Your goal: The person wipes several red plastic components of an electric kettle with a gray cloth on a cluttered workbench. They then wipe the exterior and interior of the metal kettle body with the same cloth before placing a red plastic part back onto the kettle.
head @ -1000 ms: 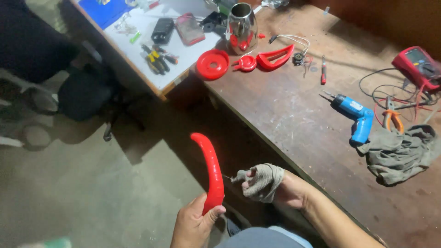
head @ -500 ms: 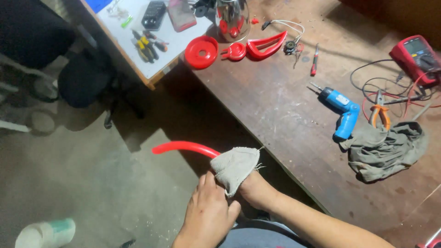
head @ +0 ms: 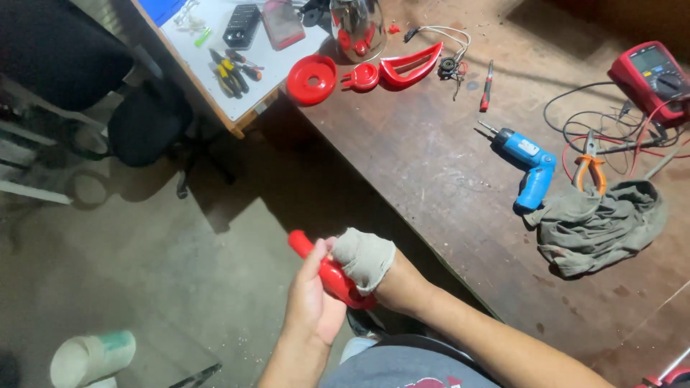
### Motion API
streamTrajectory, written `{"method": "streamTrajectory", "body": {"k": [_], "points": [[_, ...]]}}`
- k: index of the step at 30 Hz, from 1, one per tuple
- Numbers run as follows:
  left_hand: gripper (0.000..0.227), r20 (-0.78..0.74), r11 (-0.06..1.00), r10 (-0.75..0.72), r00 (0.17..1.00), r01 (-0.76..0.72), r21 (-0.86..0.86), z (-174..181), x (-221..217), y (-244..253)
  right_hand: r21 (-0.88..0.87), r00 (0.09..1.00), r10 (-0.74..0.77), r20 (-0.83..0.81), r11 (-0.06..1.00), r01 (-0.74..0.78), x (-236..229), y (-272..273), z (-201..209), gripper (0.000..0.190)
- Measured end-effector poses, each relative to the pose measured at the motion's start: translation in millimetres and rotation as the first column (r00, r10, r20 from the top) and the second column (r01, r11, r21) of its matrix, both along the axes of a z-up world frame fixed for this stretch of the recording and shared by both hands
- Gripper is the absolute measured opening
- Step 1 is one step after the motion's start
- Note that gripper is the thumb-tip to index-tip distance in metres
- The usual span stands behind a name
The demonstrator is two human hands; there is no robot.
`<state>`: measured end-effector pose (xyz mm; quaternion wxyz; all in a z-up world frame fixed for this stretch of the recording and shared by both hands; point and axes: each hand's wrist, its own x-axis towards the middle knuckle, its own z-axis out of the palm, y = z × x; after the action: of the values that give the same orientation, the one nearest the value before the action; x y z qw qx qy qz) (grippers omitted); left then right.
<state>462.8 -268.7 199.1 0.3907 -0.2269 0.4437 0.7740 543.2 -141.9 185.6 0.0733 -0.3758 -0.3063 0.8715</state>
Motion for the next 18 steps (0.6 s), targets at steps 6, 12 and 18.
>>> {"method": "streamTrajectory", "body": {"k": [6,12,18], "points": [[0.024,-0.014,0.995,0.102,0.995,-0.102,0.022,24,-1,9,0.208,0.94,0.04,-0.34,0.977,0.034,53,35,-54,0.062],[0.028,0.019,0.966,0.246,0.969,-0.247,0.081,39,9,41,0.879,0.914,0.405,0.034,0.423,-0.22,60,14,-46,0.079],[0.022,-0.085,0.991,0.11,0.99,-0.103,0.085,51,11,52,0.027,0.929,-0.356,-0.097,0.933,0.36,73,59,-49,0.034]]}}
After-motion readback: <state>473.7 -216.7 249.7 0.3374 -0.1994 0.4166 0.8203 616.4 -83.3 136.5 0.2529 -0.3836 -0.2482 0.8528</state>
